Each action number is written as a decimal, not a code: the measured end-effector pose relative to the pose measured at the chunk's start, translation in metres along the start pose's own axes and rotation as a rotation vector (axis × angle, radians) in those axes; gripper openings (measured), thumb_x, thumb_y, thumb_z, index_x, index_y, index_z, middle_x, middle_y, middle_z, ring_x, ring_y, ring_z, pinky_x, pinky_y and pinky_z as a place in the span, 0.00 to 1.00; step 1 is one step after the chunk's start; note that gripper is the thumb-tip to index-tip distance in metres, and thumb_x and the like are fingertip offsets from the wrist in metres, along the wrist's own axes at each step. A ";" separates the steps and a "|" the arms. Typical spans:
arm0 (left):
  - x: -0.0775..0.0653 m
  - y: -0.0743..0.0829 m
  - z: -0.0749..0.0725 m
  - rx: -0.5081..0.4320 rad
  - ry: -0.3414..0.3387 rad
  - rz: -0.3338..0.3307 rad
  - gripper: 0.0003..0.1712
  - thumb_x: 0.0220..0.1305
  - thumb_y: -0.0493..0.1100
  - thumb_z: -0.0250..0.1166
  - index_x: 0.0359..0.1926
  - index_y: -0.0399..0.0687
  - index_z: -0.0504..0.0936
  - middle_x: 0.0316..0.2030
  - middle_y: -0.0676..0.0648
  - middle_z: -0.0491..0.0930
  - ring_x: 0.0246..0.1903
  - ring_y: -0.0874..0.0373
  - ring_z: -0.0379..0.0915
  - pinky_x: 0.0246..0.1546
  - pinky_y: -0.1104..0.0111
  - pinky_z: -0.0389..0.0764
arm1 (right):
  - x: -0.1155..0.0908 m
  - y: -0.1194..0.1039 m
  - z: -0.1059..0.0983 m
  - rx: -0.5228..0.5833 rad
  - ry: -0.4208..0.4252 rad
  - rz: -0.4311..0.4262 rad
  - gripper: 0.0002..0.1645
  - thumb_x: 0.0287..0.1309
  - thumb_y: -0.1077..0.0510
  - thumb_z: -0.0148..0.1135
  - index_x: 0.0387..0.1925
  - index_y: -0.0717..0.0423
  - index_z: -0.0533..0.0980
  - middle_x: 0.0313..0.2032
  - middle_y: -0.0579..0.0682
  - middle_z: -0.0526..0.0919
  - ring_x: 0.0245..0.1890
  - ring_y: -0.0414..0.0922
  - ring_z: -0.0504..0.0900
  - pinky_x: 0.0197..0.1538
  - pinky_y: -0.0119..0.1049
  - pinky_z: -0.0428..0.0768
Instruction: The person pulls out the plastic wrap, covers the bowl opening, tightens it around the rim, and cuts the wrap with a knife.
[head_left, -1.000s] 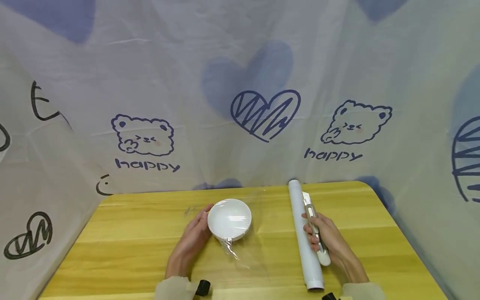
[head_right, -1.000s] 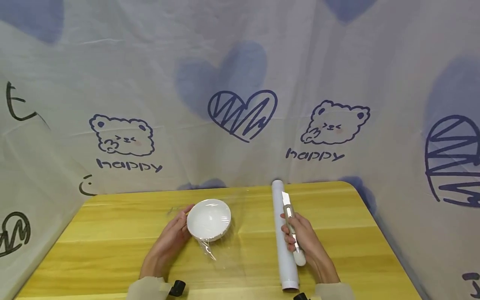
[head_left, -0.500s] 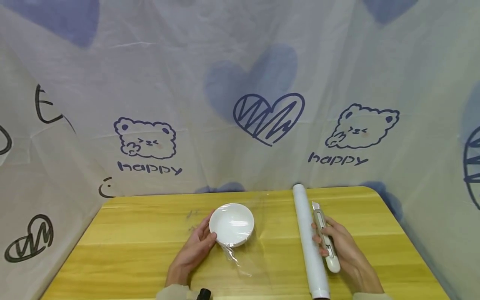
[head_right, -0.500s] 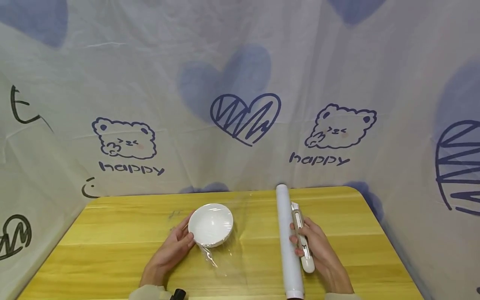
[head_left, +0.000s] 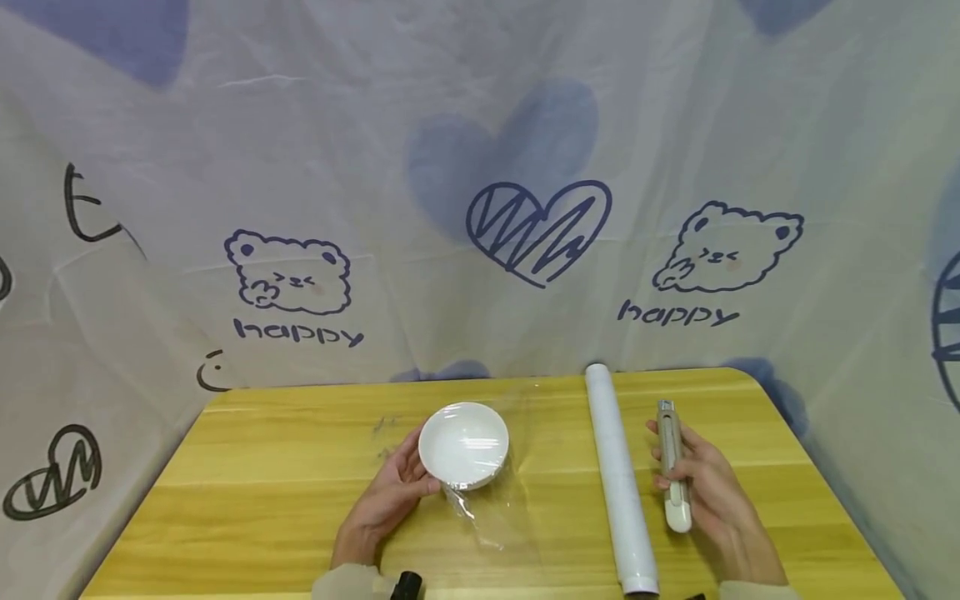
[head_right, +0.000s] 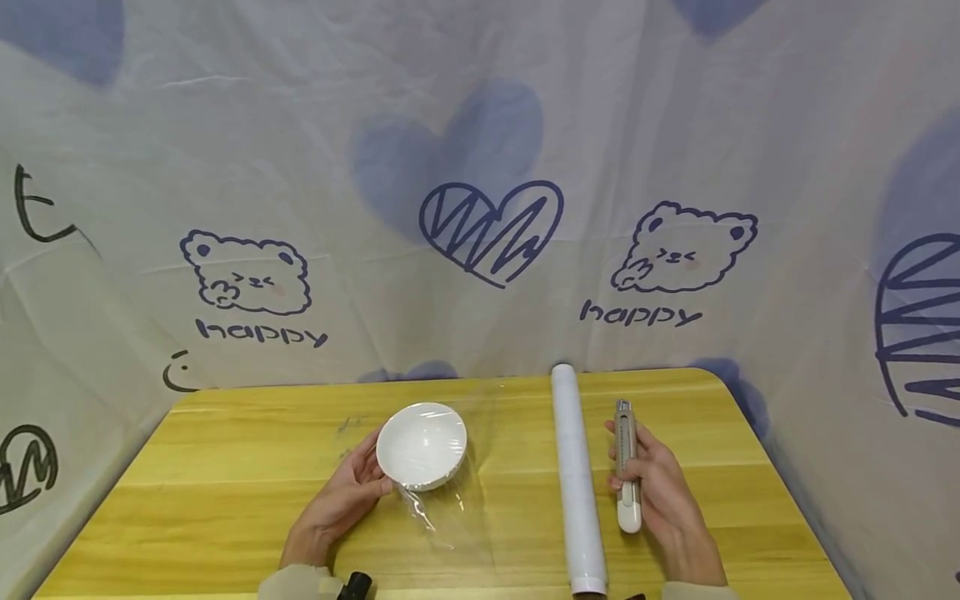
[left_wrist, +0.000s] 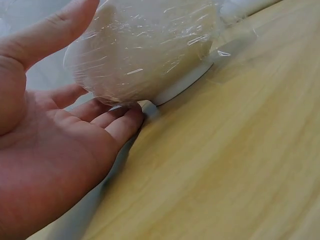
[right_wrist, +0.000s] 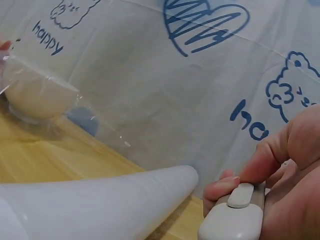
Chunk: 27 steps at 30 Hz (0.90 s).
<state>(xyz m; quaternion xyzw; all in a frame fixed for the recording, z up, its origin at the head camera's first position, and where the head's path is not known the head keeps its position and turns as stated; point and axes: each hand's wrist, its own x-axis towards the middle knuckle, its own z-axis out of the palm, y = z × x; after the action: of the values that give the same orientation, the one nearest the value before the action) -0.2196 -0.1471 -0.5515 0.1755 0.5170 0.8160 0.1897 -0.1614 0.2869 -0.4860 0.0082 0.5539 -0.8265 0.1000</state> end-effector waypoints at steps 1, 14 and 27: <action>0.000 0.000 0.000 0.001 -0.008 0.006 0.57 0.52 0.24 0.66 0.74 0.47 0.42 0.73 0.42 0.42 0.68 0.52 0.53 0.64 0.66 0.60 | 0.000 0.000 -0.001 0.000 -0.001 -0.007 0.54 0.46 0.81 0.38 0.74 0.56 0.33 0.61 0.43 0.63 0.46 0.45 0.66 0.33 0.31 0.74; 0.002 -0.001 0.003 -0.035 0.038 0.025 0.45 0.62 0.24 0.56 0.74 0.47 0.45 0.73 0.40 0.43 0.68 0.54 0.53 0.64 0.67 0.60 | 0.004 0.014 -0.010 -0.510 0.351 0.074 0.42 0.59 0.71 0.50 0.73 0.60 0.46 0.63 0.70 0.58 0.50 0.48 0.72 0.44 0.32 0.79; 0.003 0.002 0.002 0.014 -0.023 0.042 0.57 0.53 0.23 0.65 0.75 0.48 0.41 0.73 0.46 0.43 0.68 0.52 0.51 0.64 0.68 0.61 | 0.000 0.024 -0.017 -1.221 0.517 -0.088 0.26 0.63 0.61 0.52 0.59 0.74 0.67 0.44 0.71 0.73 0.42 0.64 0.73 0.39 0.54 0.74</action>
<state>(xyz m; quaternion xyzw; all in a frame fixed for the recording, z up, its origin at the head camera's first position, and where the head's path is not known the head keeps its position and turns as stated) -0.2216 -0.1452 -0.5482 0.1972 0.5168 0.8140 0.1774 -0.1587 0.2935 -0.5142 0.1253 0.9288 -0.3388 -0.0833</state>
